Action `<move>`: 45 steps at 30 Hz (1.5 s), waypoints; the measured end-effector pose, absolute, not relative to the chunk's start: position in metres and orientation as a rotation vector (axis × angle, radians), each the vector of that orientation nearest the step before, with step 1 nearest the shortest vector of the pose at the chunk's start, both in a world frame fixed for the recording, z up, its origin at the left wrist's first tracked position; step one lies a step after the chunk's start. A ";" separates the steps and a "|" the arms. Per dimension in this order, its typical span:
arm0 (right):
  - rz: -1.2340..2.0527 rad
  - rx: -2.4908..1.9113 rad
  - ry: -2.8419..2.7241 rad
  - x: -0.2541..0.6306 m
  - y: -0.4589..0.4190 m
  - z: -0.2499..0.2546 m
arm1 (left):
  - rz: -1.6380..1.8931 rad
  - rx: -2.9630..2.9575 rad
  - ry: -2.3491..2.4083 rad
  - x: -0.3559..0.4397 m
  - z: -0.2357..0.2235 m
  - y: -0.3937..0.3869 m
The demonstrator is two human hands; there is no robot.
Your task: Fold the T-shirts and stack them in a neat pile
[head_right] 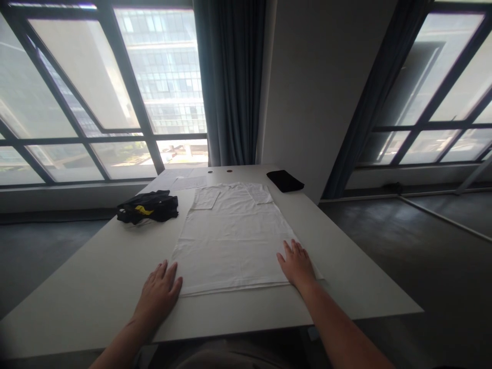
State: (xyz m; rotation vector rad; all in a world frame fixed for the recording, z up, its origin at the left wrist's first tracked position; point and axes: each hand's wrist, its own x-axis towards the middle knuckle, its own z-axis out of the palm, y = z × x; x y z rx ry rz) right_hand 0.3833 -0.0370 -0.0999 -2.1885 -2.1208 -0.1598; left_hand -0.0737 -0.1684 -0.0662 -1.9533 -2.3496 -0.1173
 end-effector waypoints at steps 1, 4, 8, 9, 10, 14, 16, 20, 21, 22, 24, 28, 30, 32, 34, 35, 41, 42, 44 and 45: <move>-0.166 -2.195 -2.122 0.383 -0.038 -0.099 | -0.123 -1.963 -2.346 -0.074 -0.066 -0.168; -0.183 -2.202 -2.127 0.381 -0.041 -0.097 | -0.161 -1.991 -2.324 -0.075 -0.068 -0.167; -0.223 -2.099 -2.161 0.384 -0.047 -0.097 | -0.259 -2.025 -2.271 -0.079 -0.075 -0.168; -0.232 -2.060 -2.169 0.385 -0.049 -0.098 | -0.301 -2.040 -2.255 -0.080 -0.077 -0.167; -0.239 -2.029 -2.170 0.386 -0.050 -0.099 | -0.350 -2.058 -2.236 -0.081 -0.079 -0.167; -0.239 -1.976 -2.167 0.389 -0.051 -0.100 | -0.623 -2.151 -2.109 -0.086 -0.082 -0.164; -0.244 -1.964 -2.174 0.390 -0.050 -0.101 | -0.788 -2.202 -2.042 -0.087 -0.080 -0.163; -0.260 -1.940 -2.154 0.392 -0.048 -0.105 | -0.995 -2.282 -2.007 -0.087 -0.073 -0.162; -0.259 -1.932 -2.147 0.392 -0.048 -0.106 | -1.022 -2.277 -2.022 -0.087 -0.071 -0.163; -0.253 -1.924 -2.144 0.393 -0.048 -0.106 | -1.048 -2.256 -2.046 -0.086 -0.069 -0.163; -0.242 -1.914 -2.142 0.394 -0.048 -0.107 | -1.099 -2.190 -2.111 -0.086 -0.066 -0.163; -0.252 -1.908 -2.145 0.393 -0.050 -0.104 | -1.170 -2.095 -2.239 -0.093 -0.062 -0.165; -0.272 -1.889 -2.159 0.393 -0.051 -0.103 | -1.188 -2.105 -2.298 -0.101 -0.061 -0.170; -0.299 -1.867 -2.173 0.393 -0.052 -0.102 | -1.223 -2.120 -2.405 -0.111 -0.060 -0.175; -0.330 -1.851 -2.178 0.393 -0.053 -0.102 | -1.305 -2.108 -2.537 -0.120 -0.060 -0.177; -0.345 -1.845 -2.179 0.393 -0.053 -0.102 | -1.355 -2.078 -2.600 -0.124 -0.061 -0.175; -0.404 -1.816 -2.217 0.387 -0.054 -0.099 | -1.540 -1.969 -2.747 -0.135 -0.066 -0.129; -0.403 -1.811 -2.227 0.387 -0.054 -0.098 | -1.557 -2.001 -2.746 -0.135 -0.066 -0.116; -0.383 -1.804 -2.244 0.388 -0.054 -0.095 | -1.614 -2.019 -2.722 -0.136 -0.062 -0.089; -0.368 -1.805 -2.248 0.389 -0.054 -0.094 | -1.655 -1.998 -2.708 -0.136 -0.060 -0.075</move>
